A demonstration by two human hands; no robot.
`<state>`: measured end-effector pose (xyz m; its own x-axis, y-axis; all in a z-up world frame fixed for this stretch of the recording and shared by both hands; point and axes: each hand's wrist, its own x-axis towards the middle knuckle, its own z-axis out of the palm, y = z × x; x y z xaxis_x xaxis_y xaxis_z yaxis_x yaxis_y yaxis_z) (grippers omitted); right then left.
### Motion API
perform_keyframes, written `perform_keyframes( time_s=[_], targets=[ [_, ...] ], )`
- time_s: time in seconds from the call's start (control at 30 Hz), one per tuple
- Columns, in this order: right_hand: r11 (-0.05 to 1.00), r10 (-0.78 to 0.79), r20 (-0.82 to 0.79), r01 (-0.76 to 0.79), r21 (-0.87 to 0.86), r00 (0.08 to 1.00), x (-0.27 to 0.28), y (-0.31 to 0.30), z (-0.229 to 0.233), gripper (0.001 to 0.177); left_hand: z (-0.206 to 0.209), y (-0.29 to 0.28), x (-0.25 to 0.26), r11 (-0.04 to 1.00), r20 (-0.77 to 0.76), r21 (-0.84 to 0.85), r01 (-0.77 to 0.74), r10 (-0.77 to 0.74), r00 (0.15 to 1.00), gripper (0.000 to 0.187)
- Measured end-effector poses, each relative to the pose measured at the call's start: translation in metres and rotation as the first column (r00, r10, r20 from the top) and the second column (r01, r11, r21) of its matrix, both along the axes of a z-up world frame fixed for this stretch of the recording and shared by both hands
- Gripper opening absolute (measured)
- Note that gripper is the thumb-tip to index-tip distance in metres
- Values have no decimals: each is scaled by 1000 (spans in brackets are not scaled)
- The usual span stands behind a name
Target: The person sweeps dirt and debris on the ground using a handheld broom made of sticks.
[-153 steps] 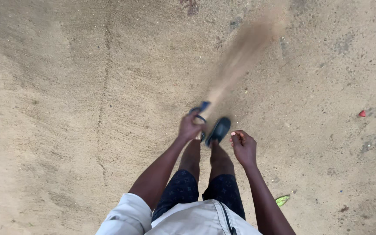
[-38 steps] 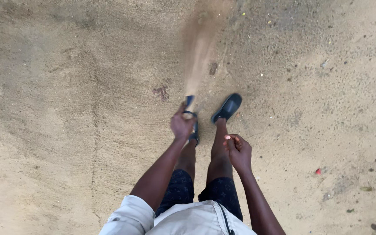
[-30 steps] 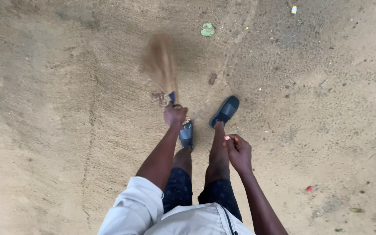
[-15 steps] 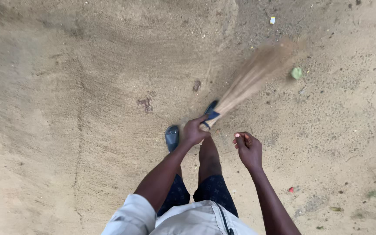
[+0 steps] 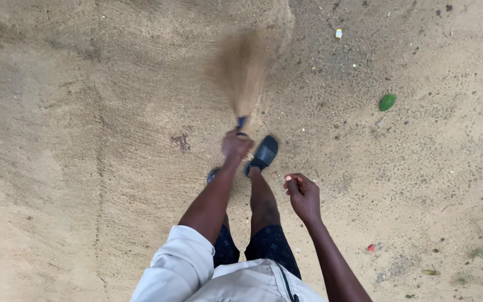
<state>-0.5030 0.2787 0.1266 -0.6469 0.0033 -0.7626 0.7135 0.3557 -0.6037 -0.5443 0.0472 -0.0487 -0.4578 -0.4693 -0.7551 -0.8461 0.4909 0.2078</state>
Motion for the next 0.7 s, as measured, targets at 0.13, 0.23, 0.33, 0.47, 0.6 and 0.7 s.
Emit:
perform_keyframes(
  time_s=[0.13,0.23,0.33,0.47,0.6,0.7],
  targets=[
    [999,18,-1,-18,32,1000,-7,14,-3,23,11,62,-14,925,-53,272,267,-262,963,78],
    [999,-36,-9,36,4,999,-16,26,-4,23,41,83,-23,838,-224,332,434,-377,899,79],
    [998,-23,-60,26,49,998,-29,36,-3,23,68,77,-25,844,-356,361,398,-269,895,82],
    [997,-75,-81,77,19,994,-47,40,-1,24,81,38,-34,913,-451,377,160,30,892,83],
    [995,-94,-45,95,21,995,-61,31,0,23,73,-9,-73,979,-238,-36,-201,187,953,86],
    [994,-106,-18,106,19,994,-72,21,0,23,48,-43,-101,945,-223,-167,-282,243,944,71]
  ],
)
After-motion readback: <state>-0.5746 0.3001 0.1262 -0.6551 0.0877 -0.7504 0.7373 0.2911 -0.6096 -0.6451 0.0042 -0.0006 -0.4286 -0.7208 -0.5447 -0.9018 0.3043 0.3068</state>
